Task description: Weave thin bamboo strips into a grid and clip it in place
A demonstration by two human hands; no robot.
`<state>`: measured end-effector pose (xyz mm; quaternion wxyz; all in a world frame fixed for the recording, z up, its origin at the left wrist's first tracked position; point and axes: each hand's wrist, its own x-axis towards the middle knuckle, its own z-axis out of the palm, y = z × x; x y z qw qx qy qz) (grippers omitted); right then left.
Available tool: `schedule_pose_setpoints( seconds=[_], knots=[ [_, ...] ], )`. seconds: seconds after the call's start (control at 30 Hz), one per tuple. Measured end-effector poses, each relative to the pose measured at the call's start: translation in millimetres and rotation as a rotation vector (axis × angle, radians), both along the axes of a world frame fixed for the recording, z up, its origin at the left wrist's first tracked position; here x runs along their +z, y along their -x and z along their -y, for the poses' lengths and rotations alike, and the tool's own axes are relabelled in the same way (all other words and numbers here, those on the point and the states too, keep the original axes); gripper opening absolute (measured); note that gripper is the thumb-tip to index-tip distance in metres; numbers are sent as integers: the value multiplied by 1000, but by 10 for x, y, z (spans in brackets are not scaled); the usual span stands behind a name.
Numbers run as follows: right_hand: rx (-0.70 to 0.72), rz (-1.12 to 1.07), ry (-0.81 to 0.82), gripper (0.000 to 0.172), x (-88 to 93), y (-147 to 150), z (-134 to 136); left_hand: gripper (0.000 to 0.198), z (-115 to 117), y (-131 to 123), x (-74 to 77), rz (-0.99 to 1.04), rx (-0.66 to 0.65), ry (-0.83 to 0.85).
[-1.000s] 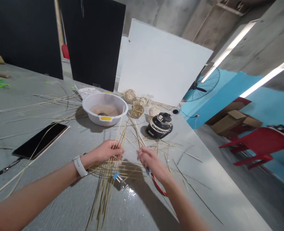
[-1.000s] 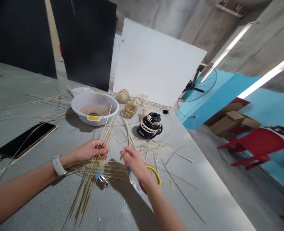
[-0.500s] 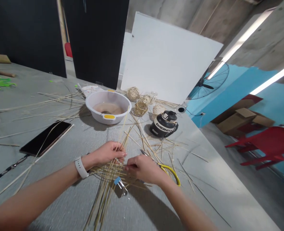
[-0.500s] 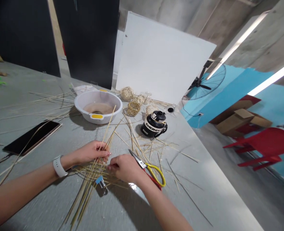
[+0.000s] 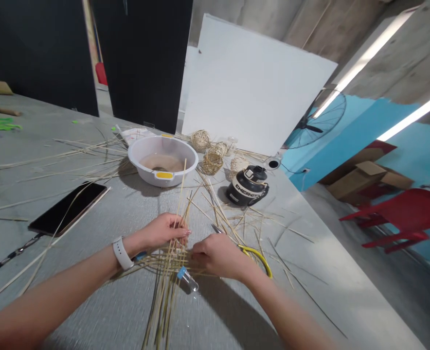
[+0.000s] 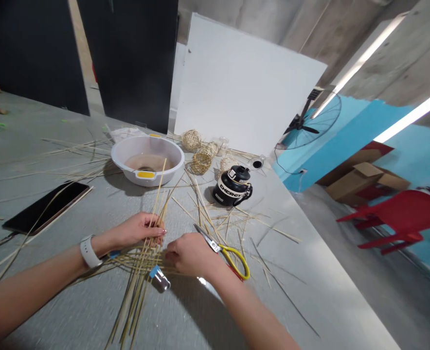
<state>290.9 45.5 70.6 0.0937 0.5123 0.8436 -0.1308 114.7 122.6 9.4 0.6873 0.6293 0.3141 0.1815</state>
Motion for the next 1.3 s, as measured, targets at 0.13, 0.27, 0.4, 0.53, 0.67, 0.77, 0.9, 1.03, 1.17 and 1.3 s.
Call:
schedule_pose_setpoints(
  seconds=[0.13,0.27,0.4,0.53,0.67,0.77,0.9,1.03,1.17,1.3],
  knots=[
    [-18,-21,-10,22,-30,-12,-9,22,25,-9,17,-8,-28,-10],
    [-60,-126,-42,22,-80,-3,-43,22,14,7,26,-10,2,-42],
    [-125,-245,-27,17,-180,-5,-95,20,-44,52,14,-16,70,-56],
    [-150,-294,-12,16,-246,-25,-141,20,-94,78,-9,-25,68,-21],
    [-139,-335,8,15,-258,-55,-168,23,-108,86,-18,-35,27,60],
    [-137,-349,5,16,-262,-70,-166,27,-117,110,15,-41,-24,146],
    [-134,-359,-8,16,-254,-82,-146,31,-150,176,87,-55,-101,222],
    [-132,-351,-21,16,-233,-102,-130,46,-182,221,103,-71,-139,261],
    [-140,-337,-37,15,-225,-107,-119,46,-177,220,85,-37,-149,321],
    [-151,-321,-48,15,-221,-96,-108,40,-150,210,93,-26,-149,299]
  ],
)
